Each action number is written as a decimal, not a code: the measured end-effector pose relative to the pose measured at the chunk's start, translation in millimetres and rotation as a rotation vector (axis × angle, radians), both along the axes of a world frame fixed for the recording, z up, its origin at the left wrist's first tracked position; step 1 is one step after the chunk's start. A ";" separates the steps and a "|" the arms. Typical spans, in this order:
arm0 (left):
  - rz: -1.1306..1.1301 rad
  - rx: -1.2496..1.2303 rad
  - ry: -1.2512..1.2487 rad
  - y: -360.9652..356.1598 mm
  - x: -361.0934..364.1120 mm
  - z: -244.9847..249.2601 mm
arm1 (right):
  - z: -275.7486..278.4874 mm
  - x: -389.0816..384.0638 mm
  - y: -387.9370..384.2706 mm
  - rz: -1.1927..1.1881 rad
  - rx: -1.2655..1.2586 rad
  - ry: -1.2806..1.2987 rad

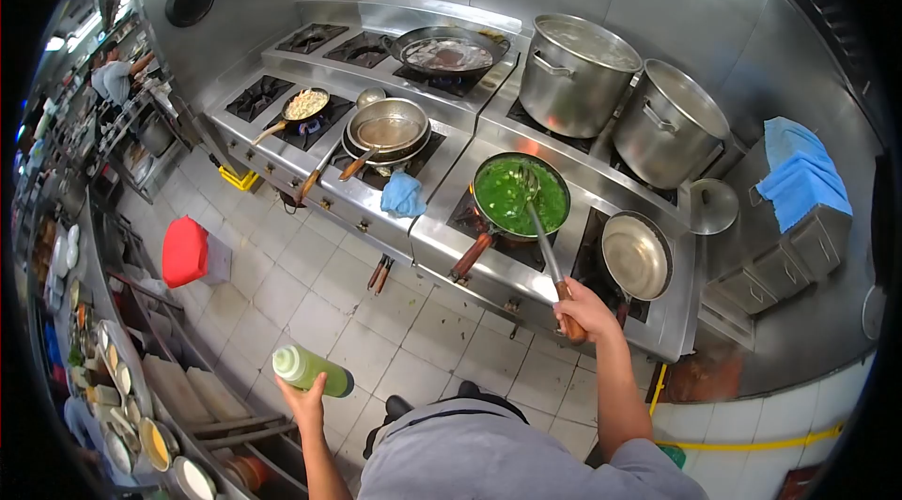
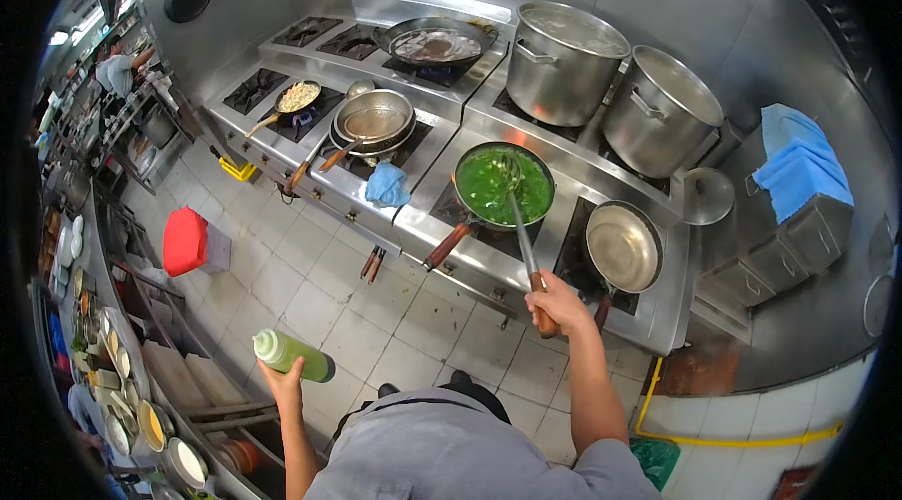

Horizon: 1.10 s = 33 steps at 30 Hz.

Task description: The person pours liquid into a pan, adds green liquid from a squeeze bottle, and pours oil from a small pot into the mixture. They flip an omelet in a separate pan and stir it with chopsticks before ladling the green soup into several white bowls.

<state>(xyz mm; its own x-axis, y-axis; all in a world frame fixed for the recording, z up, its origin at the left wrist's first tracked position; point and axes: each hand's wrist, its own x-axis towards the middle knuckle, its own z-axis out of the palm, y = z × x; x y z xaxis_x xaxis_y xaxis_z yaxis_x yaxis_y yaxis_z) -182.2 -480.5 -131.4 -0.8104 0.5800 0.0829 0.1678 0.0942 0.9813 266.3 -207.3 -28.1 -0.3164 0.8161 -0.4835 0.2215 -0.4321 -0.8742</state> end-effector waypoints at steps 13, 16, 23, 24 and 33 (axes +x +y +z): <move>-0.004 -0.055 0.023 -10.6 -5.0 2.1 | -62.8 -18.6 22.5 0.042 0.042 0.065; -0.009 -0.079 0.042 -12.5 -6.1 -1.1 | -56.9 -15.0 2.5 -0.102 -0.261 0.600; -0.057 -0.095 0.055 -1.3 -7.7 -5.6 | -36.4 -5.2 -26.1 -0.131 -0.326 0.870; -0.066 -0.085 0.017 2.3 -4.4 -0.4 | -28.7 -3.1 -30.2 -0.132 -0.323 0.866; -0.083 -0.030 -0.026 11.9 -3.2 -12.8 | 23.6 30.9 -28.3 -0.061 -0.023 0.445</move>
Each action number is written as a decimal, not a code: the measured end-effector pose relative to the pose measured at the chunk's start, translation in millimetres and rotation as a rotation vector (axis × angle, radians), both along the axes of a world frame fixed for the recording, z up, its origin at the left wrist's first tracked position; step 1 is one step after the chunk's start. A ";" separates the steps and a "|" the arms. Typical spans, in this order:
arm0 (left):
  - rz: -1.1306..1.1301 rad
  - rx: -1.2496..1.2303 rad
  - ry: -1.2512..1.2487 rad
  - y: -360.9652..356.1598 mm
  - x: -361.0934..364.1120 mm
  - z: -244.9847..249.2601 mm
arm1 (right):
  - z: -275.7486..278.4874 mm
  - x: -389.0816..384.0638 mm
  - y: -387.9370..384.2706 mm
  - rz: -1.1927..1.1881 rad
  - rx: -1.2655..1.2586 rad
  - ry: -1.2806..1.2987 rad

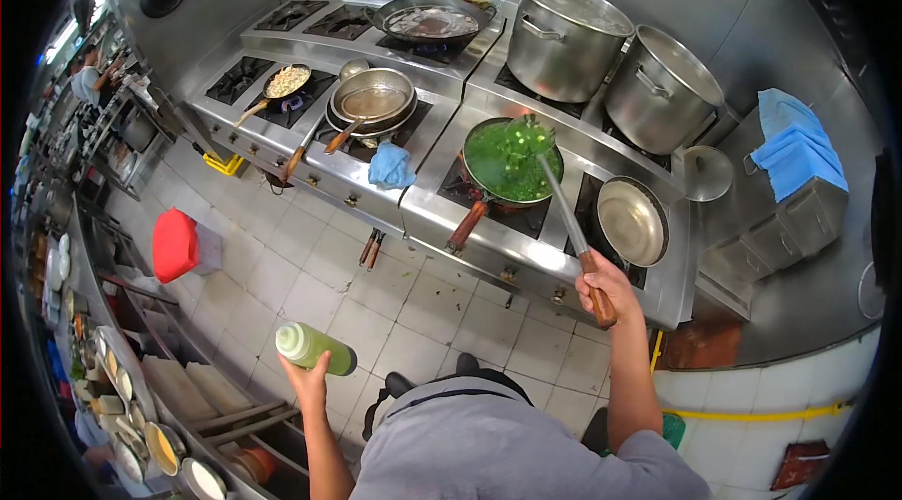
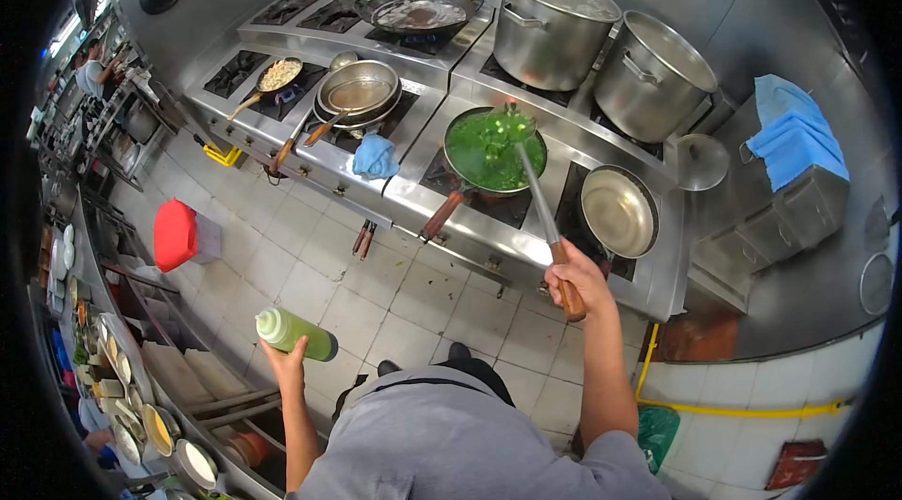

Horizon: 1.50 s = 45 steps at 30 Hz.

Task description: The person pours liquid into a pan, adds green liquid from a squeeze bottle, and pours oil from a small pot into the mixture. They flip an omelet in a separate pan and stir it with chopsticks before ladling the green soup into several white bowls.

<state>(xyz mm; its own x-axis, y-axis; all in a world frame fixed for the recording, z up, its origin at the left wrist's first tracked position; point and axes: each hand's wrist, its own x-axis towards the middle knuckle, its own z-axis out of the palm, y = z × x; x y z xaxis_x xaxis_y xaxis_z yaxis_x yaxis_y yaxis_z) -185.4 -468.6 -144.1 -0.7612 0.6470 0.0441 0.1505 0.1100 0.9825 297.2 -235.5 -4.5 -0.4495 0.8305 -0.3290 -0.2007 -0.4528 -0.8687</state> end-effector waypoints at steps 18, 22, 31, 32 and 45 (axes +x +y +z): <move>0.009 0.004 0.056 -4.6 1.5 -0.4 | 42.8 20.5 35.9 -0.151 0.251 -0.274; 0.032 -0.049 0.049 -5.0 1.8 -3.0 | 22.0 21.2 38.4 -0.112 0.232 -0.375; 0.017 -0.045 0.055 -3.7 10.4 -7.4 | -44.5 50.1 50.0 0.032 0.800 -1.361; 0.018 -0.045 0.053 -3.8 12.2 -5.3 | -47.6 53.1 47.2 0.033 0.800 -1.362; 0.008 -0.040 0.034 -6.2 20.5 -16.4 | 58.6 -12.9 31.8 0.080 -0.220 -0.354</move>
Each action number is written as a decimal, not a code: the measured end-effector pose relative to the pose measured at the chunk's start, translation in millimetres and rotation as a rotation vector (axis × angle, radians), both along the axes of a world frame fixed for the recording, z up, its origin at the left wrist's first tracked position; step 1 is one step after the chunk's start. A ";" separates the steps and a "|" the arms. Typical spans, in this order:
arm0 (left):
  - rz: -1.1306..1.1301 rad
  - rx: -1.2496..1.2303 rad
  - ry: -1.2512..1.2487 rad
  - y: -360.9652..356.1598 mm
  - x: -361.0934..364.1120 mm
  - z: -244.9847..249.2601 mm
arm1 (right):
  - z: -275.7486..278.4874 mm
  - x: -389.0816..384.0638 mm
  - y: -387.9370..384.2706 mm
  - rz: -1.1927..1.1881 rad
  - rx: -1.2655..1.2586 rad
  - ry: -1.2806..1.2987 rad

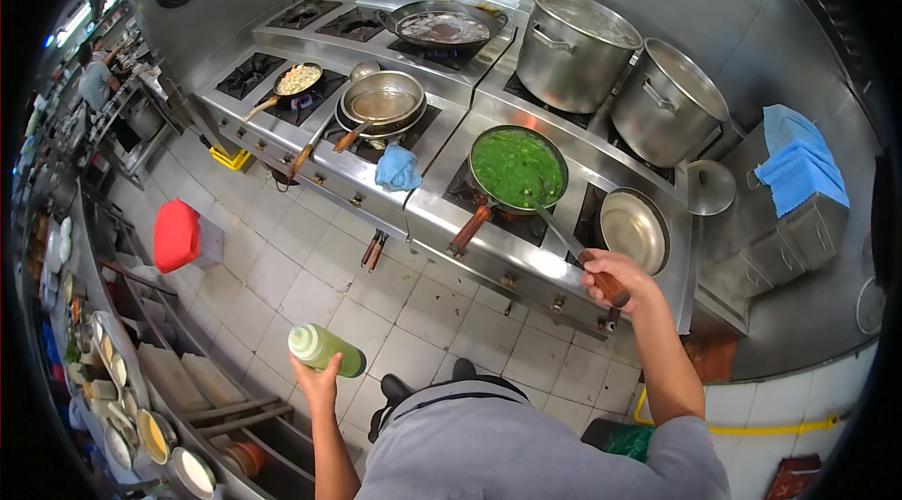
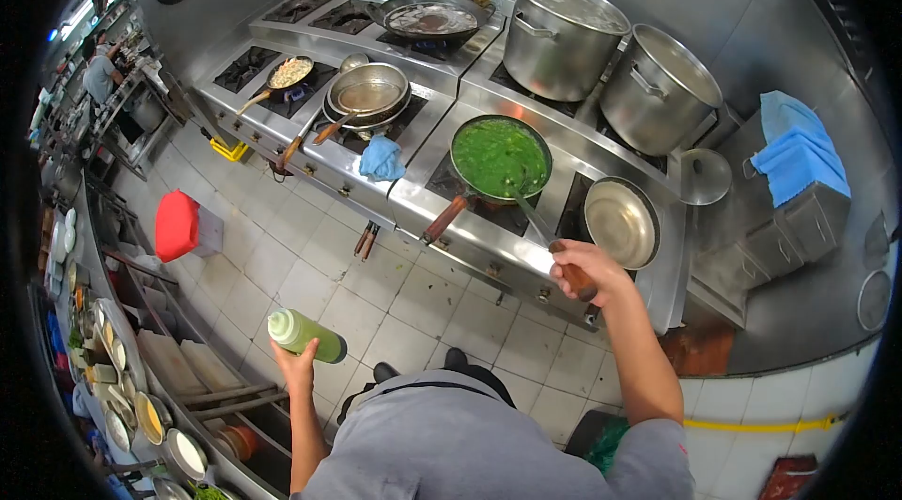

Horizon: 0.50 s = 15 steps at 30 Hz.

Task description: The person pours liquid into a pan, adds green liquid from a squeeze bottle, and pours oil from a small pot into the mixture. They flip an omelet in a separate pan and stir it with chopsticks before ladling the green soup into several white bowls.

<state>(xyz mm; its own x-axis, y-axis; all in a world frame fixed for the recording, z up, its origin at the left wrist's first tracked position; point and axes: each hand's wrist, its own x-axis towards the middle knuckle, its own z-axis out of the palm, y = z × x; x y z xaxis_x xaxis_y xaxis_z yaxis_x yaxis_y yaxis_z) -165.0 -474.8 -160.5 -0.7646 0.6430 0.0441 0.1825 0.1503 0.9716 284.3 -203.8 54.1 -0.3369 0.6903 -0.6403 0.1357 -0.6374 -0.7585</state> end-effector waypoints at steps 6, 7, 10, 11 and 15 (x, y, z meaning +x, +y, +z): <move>-0.032 0.037 -0.025 4.1 9.5 17.9 | -30.3 10.5 9.4 -0.153 -0.211 0.565; -0.034 0.030 -0.036 4.8 9.4 19.7 | -36.1 9.3 7.8 -0.159 -0.214 0.645; -0.035 0.014 -0.009 4.6 3.5 9.5 | -41.6 1.9 -1.2 -0.151 -0.155 0.689; -0.035 0.014 -0.003 4.5 1.6 7.2 | -40.7 -0.3 -3.7 -0.141 -0.094 0.647; -0.026 0.010 -0.070 13.1 4.5 15.9 | -34.8 2.7 -8.2 -0.011 0.123 0.365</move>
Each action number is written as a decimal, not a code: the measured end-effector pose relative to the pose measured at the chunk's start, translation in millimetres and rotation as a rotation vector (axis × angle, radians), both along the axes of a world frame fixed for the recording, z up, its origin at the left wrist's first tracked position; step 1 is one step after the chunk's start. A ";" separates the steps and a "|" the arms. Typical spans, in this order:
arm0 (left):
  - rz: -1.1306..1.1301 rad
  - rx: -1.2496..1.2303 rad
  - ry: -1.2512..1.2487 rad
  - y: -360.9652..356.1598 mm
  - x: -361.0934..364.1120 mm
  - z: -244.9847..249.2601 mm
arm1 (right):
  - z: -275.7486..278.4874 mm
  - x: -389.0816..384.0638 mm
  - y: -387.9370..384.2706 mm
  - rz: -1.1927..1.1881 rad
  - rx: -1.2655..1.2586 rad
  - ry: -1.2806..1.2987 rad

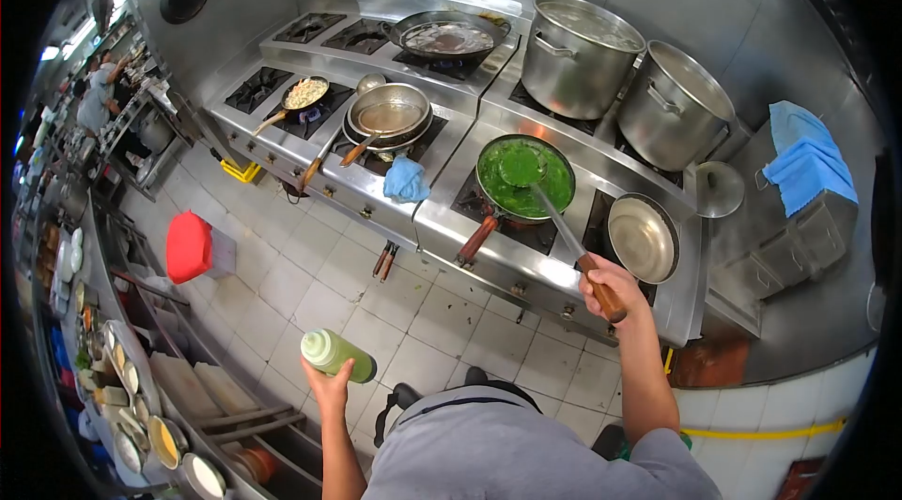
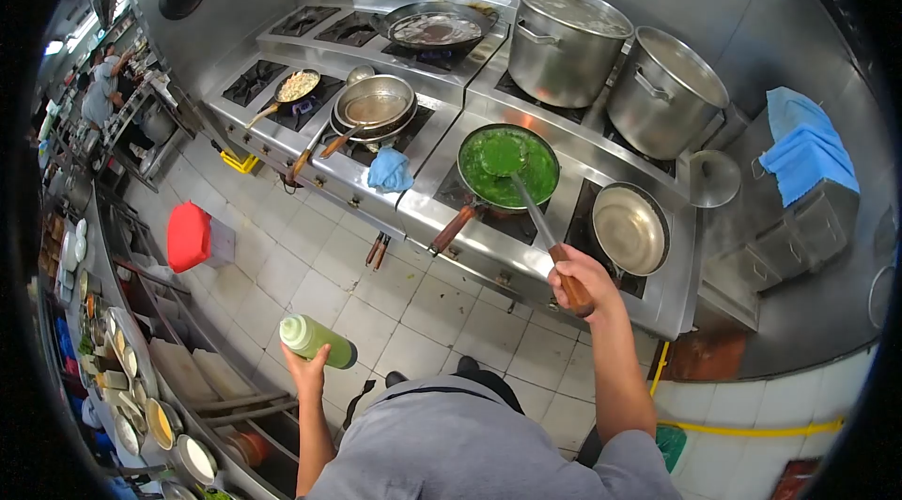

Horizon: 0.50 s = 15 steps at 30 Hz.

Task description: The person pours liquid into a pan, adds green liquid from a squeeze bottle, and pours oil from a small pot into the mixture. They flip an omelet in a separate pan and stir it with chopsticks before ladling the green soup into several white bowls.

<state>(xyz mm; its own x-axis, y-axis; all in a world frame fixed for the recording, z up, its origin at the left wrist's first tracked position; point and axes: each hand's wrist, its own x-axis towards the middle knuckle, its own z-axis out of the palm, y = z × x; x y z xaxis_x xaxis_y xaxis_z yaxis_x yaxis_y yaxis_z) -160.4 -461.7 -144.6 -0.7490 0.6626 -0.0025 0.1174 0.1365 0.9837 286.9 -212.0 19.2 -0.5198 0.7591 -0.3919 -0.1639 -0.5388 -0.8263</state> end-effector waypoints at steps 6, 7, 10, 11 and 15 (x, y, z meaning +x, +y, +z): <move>-0.018 0.031 0.048 8.4 0.9 -4.7 | 5.2 9.3 -2.2 -0.050 0.179 -0.278; -0.031 0.042 0.081 9.2 1.0 -5.0 | 4.0 11.0 -1.8 -0.049 0.176 -0.279; -0.034 0.021 0.080 9.7 3.4 -4.9 | -4.3 18.1 -0.6 -0.090 0.196 -0.354; -0.033 0.018 0.078 10.5 4.8 -5.3 | -8.6 21.3 -0.6 -0.095 0.210 -0.358; -0.001 0.024 0.010 16.1 12.3 -3.2 | -33.3 32.1 -0.2 -0.118 0.301 -0.454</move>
